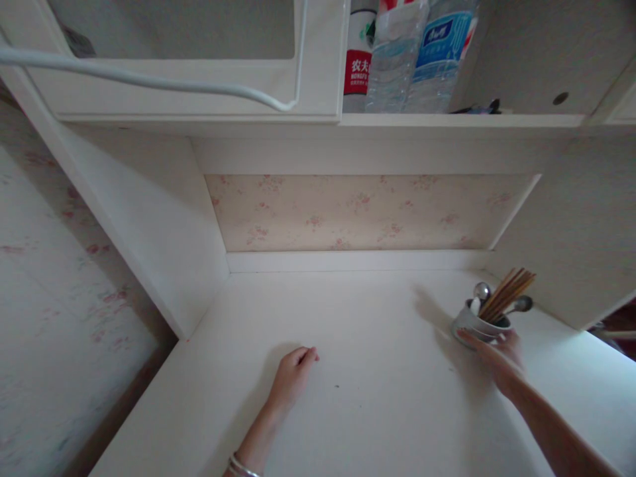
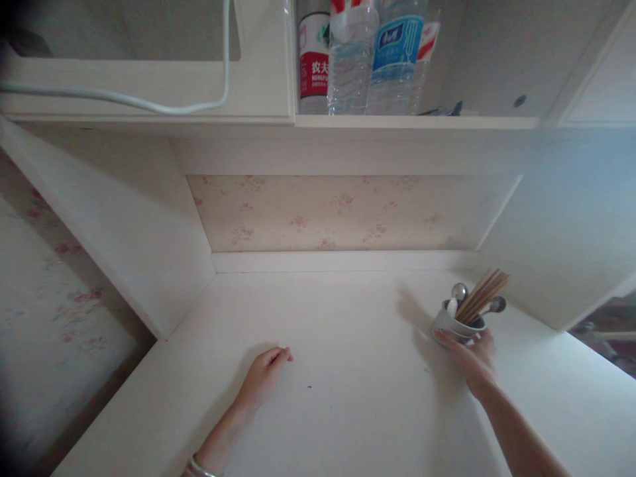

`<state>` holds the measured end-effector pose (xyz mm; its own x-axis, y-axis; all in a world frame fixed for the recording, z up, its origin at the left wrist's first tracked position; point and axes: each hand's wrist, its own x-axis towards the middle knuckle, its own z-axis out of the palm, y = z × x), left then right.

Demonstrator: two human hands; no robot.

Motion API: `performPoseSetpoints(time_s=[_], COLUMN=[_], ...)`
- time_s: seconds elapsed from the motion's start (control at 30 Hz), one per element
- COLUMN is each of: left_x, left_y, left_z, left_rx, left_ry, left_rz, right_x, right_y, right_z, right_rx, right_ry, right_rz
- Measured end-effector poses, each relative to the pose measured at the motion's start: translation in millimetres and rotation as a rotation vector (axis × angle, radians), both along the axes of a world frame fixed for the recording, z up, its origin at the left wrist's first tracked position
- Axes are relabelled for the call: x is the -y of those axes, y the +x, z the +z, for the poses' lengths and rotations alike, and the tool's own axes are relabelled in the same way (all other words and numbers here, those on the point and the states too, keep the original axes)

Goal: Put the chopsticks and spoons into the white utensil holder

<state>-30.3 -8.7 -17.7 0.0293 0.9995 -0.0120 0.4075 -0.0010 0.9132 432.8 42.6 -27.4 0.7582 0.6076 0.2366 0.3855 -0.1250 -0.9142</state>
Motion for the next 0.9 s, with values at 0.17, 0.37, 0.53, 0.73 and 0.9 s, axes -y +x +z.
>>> performPoseSetpoints(time_s=[0.17,0.37,0.53,0.73,0.9], left_x=[-0.9,-1.0,0.8,-0.3,-4.3], left_y=[0.1,2.2,2.9,2.4,2.3], left_z=[-1.2,1.1,1.7,-5.2,-12.1], left_rx=[0.002,-0.015,0.006,0.135,0.222], left_ry=[0.003,-0.007,0.026,-0.029,-0.107], left_rz=[0.001,-0.003,-0.007,0.035,0.110], right_x=[34.5,80.9,81.5,60.2,55.2], right_y=[-35.5,-133.1,-242.9,-354.6,-365.8], right_z=[4.1,7.4,-3.7,-4.2,-11.0], right_rx=[-0.247,-0.281,-0.313,-0.583,-0.577], right_ry=[0.100,0.220,-0.012,-0.053,-0.025], right_rz=[-0.140,0.068,0.808,1.051,1.111])
